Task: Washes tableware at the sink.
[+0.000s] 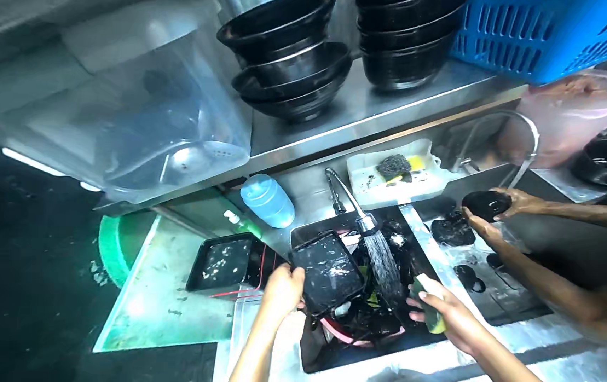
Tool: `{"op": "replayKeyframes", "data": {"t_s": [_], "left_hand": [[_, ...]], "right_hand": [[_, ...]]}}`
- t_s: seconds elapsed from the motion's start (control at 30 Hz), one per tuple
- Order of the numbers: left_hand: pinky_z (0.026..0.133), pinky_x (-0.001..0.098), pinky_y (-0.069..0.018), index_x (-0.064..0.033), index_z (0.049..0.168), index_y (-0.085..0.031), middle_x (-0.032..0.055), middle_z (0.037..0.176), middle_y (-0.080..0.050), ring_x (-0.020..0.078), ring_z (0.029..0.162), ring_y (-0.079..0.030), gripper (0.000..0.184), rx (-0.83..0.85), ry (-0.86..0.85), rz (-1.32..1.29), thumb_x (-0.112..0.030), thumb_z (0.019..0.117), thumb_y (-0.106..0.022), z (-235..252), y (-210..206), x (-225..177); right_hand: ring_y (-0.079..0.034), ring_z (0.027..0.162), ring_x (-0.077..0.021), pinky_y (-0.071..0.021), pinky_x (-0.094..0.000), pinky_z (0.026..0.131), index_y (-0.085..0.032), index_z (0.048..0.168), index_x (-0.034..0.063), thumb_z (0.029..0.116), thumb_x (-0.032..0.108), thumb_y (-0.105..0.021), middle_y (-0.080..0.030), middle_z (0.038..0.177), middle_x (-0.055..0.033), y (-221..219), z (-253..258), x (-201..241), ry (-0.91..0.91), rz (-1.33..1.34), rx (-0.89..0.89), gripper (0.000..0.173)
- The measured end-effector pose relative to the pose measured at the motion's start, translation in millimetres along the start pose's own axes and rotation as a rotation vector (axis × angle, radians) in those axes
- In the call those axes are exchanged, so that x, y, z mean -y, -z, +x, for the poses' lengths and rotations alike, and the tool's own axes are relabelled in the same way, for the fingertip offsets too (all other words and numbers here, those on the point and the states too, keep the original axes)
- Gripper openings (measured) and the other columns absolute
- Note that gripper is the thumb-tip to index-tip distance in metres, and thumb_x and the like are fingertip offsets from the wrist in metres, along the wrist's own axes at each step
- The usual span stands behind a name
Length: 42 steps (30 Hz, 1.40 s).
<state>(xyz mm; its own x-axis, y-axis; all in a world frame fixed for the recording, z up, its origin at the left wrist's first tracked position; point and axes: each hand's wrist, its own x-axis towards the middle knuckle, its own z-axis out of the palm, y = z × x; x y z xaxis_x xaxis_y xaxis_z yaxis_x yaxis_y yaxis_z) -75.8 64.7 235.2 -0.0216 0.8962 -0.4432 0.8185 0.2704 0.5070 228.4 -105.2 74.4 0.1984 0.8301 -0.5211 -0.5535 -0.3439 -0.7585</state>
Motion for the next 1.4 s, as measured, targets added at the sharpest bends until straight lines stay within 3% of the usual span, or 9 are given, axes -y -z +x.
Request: {"op": "replayKeyframes", "data": {"t_s": [0.1, 0.2, 0.27, 0.4, 0.57, 0.8, 1.03, 1.4], "left_hand": [[0.060, 0.0417, -0.0629, 0.0002, 0.121, -0.063, 0.0164, 0.088, -0.070, 0.0226, 0.064, -0.070, 0.034, -0.099, -0.041, -0.109, -0.026, 0.1067, -0.048, -10, 53, 2], [0.054, 0.0424, -0.0606, -0.0029, 0.130, -0.059, 0.0182, 0.087, -0.069, 0.0249, 0.059, -0.068, 0.033, -0.195, -0.075, -0.224, -0.025, 0.1075, -0.049, -17, 98, 7], [0.045, 0.0372, -0.0573, -0.0069, 0.133, -0.057, 0.0157, 0.081, -0.069, 0.0216, 0.051, -0.065, 0.031, -0.260, -0.076, -0.329, -0.024, 0.1084, -0.049, -19, 118, 11], [0.050, 0.0396, -0.0587, -0.0120, 0.138, -0.052, 0.0154, 0.086, -0.068, 0.0220, 0.057, -0.066, 0.034, -0.349, 0.024, -0.469, -0.026, 0.1074, -0.049, -6, 142, 31], [0.052, 0.0392, -0.0594, -0.0068, 0.130, -0.050, 0.0123, 0.079, -0.064, 0.0211, 0.056, -0.066, 0.032, -0.446, 0.122, -0.595, -0.029, 0.1065, -0.048, 10, 150, 61], [0.054, 0.0365, -0.0608, -0.0058, 0.137, -0.044, 0.0150, 0.080, -0.067, 0.0218, 0.058, -0.069, 0.040, -0.554, 0.187, -0.688, -0.029, 0.1062, -0.050, 17, 158, 86], [0.056, 0.0357, -0.0619, -0.0057, 0.140, -0.042, 0.0188, 0.087, -0.069, 0.0242, 0.061, -0.071, 0.043, -0.524, 0.205, -0.842, -0.030, 0.1065, -0.051, 25, 144, 102], [0.057, 0.0346, -0.0625, -0.0046, 0.136, -0.044, 0.0161, 0.085, -0.070, 0.0228, 0.061, -0.071, 0.042, -0.527, 0.145, -0.977, -0.035, 0.1069, -0.052, 16, 123, 105]], "right_hand": [[-0.070, 0.105, -0.0378, -0.0630, -0.0543, 0.082, -0.041, 0.148, 0.0096, 0.0984, 0.015, -0.060, -0.062, 0.133, -0.0186, 12, -3, -11, -0.028, -0.010, -0.005, 0.054], [-0.070, 0.105, -0.0377, -0.0628, -0.0545, 0.081, -0.042, 0.148, 0.0091, 0.0983, 0.014, -0.060, -0.062, 0.130, -0.0194, 23, -8, -21, -0.052, -0.008, -0.040, 0.053], [-0.070, 0.105, -0.0370, -0.0630, -0.0536, 0.080, -0.042, 0.148, 0.0091, 0.0982, 0.014, -0.059, -0.062, 0.130, -0.0193, 30, -11, -26, -0.063, -0.014, -0.055, 0.053], [-0.071, 0.101, -0.0358, -0.0635, -0.0516, 0.079, -0.042, 0.147, 0.0087, 0.1000, 0.014, -0.056, -0.064, 0.126, -0.0202, 40, -14, -29, -0.061, 0.038, -0.090, 0.049], [-0.071, 0.101, -0.0358, -0.0635, -0.0509, 0.078, -0.041, 0.149, 0.0102, 0.1000, 0.016, -0.057, -0.063, 0.127, -0.0201, 52, -16, -29, -0.077, 0.037, -0.117, 0.051], [-0.072, 0.096, -0.0351, -0.0639, -0.0494, 0.075, -0.041, 0.147, 0.0097, 0.0994, 0.016, -0.057, -0.065, 0.124, -0.0203, 57, -17, -32, -0.092, 0.023, -0.162, 0.051], [-0.072, 0.096, -0.0343, -0.0638, -0.0484, 0.075, -0.044, 0.146, 0.0103, 0.1010, 0.016, -0.058, -0.065, 0.123, -0.0199, 52, -13, -36, -0.132, -0.017, -0.166, 0.047], [-0.073, 0.091, -0.0345, -0.0641, -0.0478, 0.073, -0.046, 0.143, 0.0098, 0.1025, 0.016, -0.057, -0.067, 0.116, -0.0212, 54, -14, -37, -0.162, -0.037, -0.200, 0.043]]}}
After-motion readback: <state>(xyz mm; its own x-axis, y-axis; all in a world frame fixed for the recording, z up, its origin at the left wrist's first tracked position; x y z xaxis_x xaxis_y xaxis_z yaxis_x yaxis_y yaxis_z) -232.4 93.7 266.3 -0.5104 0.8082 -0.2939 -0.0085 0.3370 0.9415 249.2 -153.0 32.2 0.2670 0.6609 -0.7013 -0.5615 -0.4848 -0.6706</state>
